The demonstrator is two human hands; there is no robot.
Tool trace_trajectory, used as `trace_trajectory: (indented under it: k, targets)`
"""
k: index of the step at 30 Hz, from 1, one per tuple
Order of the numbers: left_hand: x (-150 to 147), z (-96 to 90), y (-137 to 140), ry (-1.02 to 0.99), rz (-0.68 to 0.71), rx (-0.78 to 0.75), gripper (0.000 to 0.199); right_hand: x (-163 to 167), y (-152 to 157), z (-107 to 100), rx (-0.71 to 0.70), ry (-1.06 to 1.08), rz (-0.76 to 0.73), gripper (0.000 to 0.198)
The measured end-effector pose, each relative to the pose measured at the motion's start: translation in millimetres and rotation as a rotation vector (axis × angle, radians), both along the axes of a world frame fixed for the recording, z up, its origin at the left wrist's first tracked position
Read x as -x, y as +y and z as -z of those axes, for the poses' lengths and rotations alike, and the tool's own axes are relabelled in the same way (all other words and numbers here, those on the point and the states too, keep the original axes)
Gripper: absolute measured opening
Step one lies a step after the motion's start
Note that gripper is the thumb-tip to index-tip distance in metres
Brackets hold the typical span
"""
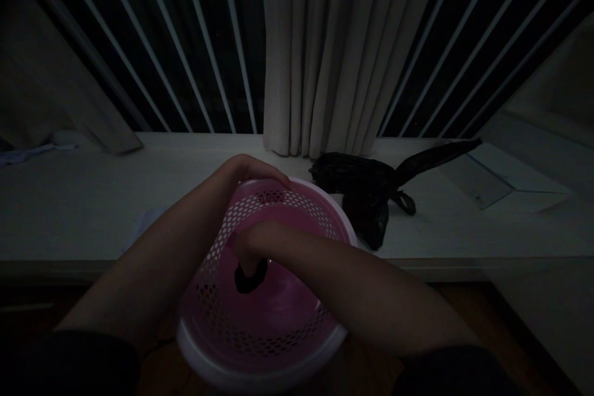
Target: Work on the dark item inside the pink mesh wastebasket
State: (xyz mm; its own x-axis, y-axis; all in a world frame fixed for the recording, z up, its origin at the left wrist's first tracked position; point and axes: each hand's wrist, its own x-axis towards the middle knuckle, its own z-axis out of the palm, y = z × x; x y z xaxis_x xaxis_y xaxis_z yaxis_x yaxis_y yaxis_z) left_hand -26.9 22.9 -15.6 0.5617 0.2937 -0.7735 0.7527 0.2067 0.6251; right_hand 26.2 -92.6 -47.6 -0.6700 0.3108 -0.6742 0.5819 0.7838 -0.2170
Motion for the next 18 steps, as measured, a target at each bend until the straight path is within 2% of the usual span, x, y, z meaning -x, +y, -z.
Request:
trace_trajectory:
  k: [4, 10, 14, 18]
  targets:
    - [-0.5, -0.9, -0.8, 0.012, 0.016, -0.008, 0.054, 2.5, -4.3, -7.2, -0.045, -0.017, -0.069, 0.021]
    - [1.3, -1.3, -1.4, -0.041, 0.000, -0.156, 0.054, 5.1, -5.9, -0.5, 0.014, 0.004, -0.110, 0.015]
    - [2.1, -1.4, -4.0, -0.047, -0.017, -0.077, 0.050, 3.0, -8.7, 0.6, 0.024, -0.023, -0.074, 0.011]
    - [1.2, -2.7, -7.1, -0.054, 0.002, -0.041, 0.049, 1.8, -11.7, -3.4, 0.048, -0.147, -0.137, 0.014]
